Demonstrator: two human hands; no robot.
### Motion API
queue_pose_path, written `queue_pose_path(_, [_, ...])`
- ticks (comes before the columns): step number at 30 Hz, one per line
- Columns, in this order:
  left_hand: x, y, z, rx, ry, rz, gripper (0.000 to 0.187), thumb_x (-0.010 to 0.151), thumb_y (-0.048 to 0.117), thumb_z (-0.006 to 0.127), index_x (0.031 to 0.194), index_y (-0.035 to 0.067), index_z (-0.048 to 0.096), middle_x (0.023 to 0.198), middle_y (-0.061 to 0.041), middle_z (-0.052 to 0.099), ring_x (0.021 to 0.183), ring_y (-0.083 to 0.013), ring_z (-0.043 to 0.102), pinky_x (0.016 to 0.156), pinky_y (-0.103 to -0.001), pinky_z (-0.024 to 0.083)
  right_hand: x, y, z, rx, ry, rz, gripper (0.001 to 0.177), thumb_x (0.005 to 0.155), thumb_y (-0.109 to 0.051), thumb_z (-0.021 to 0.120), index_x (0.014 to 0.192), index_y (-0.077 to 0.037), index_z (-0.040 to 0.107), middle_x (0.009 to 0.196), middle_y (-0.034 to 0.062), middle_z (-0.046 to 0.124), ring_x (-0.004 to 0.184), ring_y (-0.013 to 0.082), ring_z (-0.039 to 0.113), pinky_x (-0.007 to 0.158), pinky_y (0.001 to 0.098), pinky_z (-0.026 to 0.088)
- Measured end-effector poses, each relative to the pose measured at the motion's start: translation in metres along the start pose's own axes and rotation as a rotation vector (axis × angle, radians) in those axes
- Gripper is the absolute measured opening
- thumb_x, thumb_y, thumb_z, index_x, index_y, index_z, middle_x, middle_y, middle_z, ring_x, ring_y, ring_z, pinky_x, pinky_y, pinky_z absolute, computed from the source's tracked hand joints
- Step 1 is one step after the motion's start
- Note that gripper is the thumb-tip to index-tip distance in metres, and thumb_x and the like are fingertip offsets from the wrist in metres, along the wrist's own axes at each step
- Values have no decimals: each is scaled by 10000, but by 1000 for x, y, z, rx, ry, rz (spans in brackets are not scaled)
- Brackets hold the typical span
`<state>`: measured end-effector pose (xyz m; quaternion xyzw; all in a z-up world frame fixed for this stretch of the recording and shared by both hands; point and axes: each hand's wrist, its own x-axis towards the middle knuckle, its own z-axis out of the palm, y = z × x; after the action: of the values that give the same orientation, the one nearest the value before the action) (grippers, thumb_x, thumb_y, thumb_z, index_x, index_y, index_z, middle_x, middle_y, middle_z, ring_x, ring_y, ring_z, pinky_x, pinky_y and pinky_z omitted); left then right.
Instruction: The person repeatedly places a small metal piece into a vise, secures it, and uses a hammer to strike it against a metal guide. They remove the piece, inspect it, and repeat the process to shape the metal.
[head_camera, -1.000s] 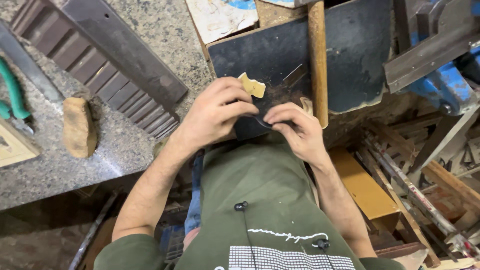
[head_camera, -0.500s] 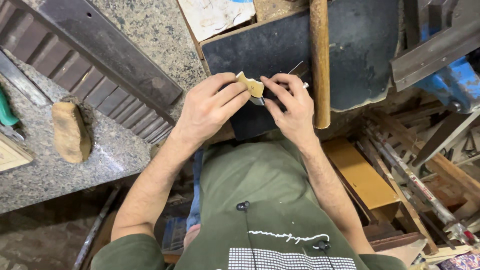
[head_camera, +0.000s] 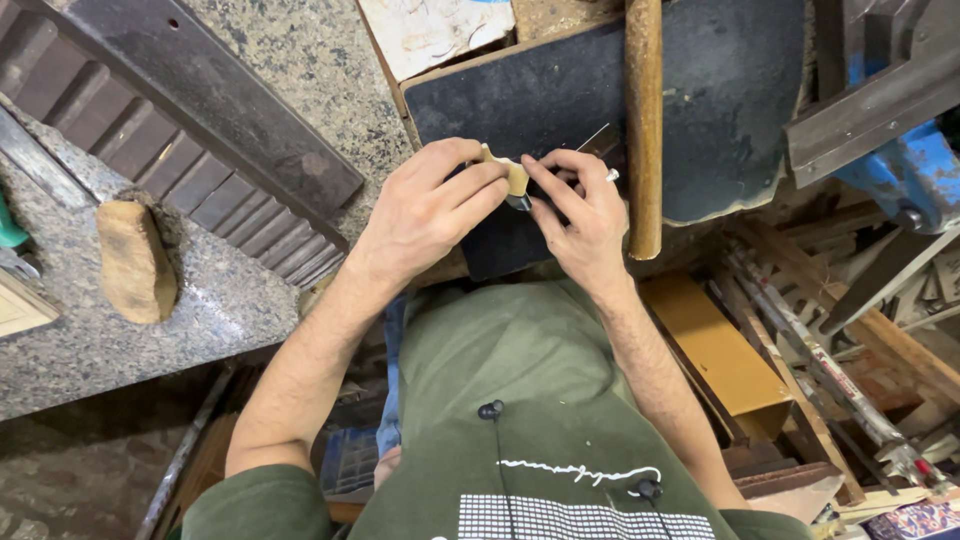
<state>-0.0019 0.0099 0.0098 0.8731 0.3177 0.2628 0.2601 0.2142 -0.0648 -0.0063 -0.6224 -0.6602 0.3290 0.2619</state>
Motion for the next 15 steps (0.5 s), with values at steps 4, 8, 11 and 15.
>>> queue_pose_path(4, [0,1,-1,21,4,-12,294,823,83,728,1111,31,698,1160,-55,674,1130,-264,652,944,-380,595,0,1,1,-8,8,-5,487,816,46,830,1275,-87,737,1198,41,621,888,154,590,736,286,483])
queue_pose_path(8, [3,1,-3,17,-14,-26,277,830,74,721,1102,33,688,1189,-50,671,1167,-271,649,963,-385,600,-1,1,3,-12,15,-6,483,823,54,820,1276,-89,735,1202,44,618,885,157,580,732,285,476])
queue_pose_path(11, [6,1,-2,7,-26,-43,263,837,92,702,1090,27,671,1228,-66,666,1213,-291,638,1032,-422,596,-1,1,5,-27,28,-22,494,812,62,806,1277,-86,730,1210,46,618,900,166,579,739,290,476])
queue_pose_path(15, [3,2,-2,-7,-80,-88,253,861,89,685,1109,36,685,1246,-65,684,1209,-258,658,915,-357,604,-1,1,5,-12,38,-22,486,818,63,809,1275,-83,731,1208,46,617,883,156,574,730,291,469])
